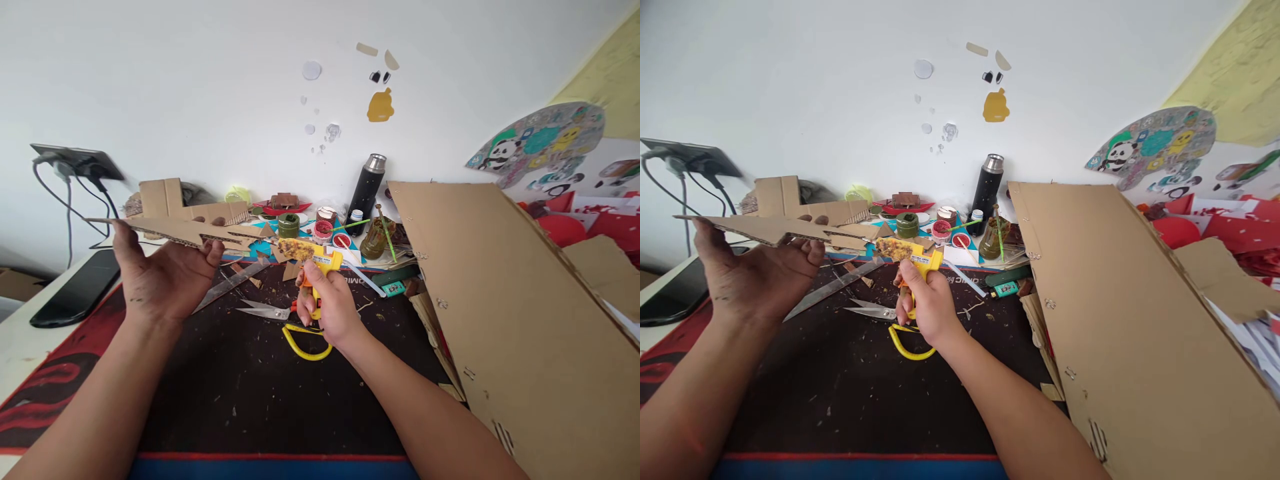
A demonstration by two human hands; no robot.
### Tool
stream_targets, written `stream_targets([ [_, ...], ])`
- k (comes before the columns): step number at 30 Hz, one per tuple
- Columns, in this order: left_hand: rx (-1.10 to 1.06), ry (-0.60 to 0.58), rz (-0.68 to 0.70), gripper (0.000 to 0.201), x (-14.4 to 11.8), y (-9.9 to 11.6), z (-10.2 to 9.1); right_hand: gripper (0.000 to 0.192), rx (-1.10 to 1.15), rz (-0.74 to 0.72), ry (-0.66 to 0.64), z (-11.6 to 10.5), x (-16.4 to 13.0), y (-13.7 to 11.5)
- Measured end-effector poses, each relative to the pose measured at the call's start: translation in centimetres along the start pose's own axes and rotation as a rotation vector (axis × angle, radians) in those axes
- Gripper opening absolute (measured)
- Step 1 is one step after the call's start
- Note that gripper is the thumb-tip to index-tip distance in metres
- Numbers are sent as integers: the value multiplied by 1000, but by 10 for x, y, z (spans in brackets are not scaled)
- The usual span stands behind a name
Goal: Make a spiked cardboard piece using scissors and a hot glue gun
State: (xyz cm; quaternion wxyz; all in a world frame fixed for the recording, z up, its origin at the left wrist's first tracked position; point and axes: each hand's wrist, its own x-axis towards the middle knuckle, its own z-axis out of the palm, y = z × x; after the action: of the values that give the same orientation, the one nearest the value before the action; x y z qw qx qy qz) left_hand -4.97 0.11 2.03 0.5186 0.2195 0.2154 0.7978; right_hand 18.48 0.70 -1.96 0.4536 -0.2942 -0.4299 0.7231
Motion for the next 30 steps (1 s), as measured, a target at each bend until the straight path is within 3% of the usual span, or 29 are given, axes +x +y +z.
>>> stream_targets([
  [30,-62,75,-12,58,-2,1,7,58,-18,7,15,0,0,-1],
])
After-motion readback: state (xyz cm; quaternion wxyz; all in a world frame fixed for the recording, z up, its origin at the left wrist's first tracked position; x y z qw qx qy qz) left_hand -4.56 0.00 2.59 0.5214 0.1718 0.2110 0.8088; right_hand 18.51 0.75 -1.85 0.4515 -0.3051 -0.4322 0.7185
